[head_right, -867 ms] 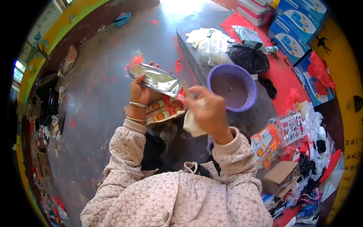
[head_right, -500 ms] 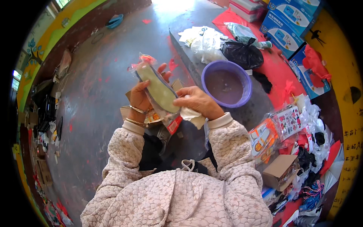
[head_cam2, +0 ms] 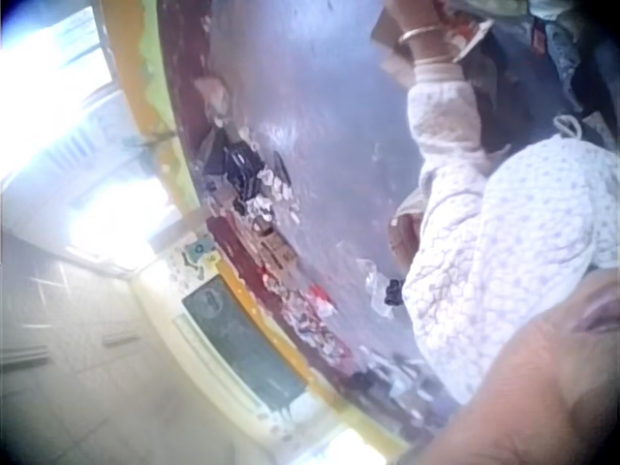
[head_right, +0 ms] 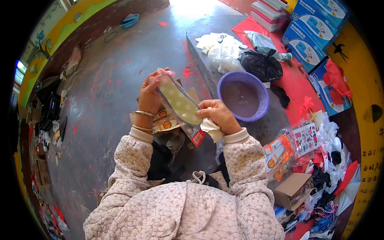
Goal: The person wipes the plastic packaging of packaged goods with a wet cloth, then places the items into a cardboard box. The person repeats this process for several items.
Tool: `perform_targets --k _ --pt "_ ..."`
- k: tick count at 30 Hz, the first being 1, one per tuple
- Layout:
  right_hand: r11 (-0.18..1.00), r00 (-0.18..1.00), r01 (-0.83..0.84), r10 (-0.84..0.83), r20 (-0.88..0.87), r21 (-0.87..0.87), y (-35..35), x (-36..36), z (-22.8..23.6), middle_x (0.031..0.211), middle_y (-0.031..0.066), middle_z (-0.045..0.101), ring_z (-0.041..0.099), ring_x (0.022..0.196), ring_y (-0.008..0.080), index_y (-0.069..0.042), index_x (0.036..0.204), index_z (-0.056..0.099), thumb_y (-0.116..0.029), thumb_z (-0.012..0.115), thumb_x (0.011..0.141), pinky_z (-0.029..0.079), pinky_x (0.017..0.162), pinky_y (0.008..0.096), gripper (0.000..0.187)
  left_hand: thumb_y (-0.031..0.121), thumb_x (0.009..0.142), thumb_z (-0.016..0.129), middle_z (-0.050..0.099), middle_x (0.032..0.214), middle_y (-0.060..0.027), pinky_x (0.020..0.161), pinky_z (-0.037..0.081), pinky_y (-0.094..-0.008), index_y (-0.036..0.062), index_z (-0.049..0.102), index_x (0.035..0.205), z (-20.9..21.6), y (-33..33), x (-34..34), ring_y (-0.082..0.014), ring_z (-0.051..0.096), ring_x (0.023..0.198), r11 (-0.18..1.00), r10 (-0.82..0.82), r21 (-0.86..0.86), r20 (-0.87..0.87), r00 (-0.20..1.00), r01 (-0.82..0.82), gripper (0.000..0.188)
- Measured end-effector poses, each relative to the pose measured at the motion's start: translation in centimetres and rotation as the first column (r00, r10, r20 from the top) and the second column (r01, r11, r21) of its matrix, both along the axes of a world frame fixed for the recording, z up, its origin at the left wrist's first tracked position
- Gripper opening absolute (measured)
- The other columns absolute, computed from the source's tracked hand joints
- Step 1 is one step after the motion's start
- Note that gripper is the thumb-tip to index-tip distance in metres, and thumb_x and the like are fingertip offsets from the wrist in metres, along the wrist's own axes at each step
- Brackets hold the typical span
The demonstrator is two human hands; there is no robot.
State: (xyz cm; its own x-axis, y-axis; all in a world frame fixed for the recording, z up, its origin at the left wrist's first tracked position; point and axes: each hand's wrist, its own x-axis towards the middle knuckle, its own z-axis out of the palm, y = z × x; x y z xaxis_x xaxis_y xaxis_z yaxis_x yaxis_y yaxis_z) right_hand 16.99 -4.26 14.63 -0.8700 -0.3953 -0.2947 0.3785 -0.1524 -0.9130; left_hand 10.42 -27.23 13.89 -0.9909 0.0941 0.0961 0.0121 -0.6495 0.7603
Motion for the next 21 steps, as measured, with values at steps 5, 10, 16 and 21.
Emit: perform_targets --k 5,10,16,21 --pt "0.999 0.999 0.043 -0.043 0.001 0.023 -0.6 -0.1 0.0 0.070 0.0033 0.061 0.054 0.056 0.0071 0.002 0.083 0.062 -0.006 0.062 0.077 0.043 0.051 0.0203 0.011 0.007 0.087 0.043 0.058 0.113 -0.0180 0.096 0.043 -0.0409 -0.0050 0.052 0.114 -2.0 -0.9 -1.5 -0.0280 0.056 0.105 0.984 0.020 0.175 0.113 0.993 -0.040 0.030" --pt "0.987 0.998 0.047 -0.039 -0.050 0.152 -1.3 0.1 -0.3 0.068 0.0011 0.060 0.054 0.055 0.0059 -0.001 0.079 0.061 -0.005 0.062 0.077 0.042 0.051 0.0196 0.004 0.011 0.090 0.044 0.061 0.106 -0.0151 0.085 0.049 -0.0388 -0.0020 0.054 0.109 -2.5 -0.9 -1.7 -0.0249 0.060 0.096 0.984 0.015 0.172 0.129 0.991 -0.037 0.025" --pt "0.838 0.938 -0.054 0.230 -0.261 0.543 -0.2 0.3 -0.8 0.082 0.0049 0.064 0.056 0.071 0.0067 0.003 0.105 0.059 -0.015 0.067 0.077 0.044 0.061 0.0206 0.035 0.015 0.092 0.049 0.064 0.092 -0.0106 0.070 0.055 -0.0341 0.0039 0.058 0.099 -1.7 0.2 -0.9 -0.0215 0.064 0.080 0.987 -0.021 0.158 0.148 0.989 -0.003 0.016" --pt "0.916 0.938 0.148 -0.010 -0.347 0.374 0.6 -1.0 2.6 0.096 0.0114 0.064 0.058 0.081 0.0114 0.003 0.126 0.046 -0.012 0.070 0.075 0.047 0.068 0.0232 0.059 0.016 0.091 0.052 0.065 0.087 -0.0067 0.065 0.054 -0.0294 0.0046 0.060 0.099 -2.2 1.4 0.3 -0.0173 0.064 0.074 0.989 -0.149 0.050 0.186 0.971 0.142 0.016"
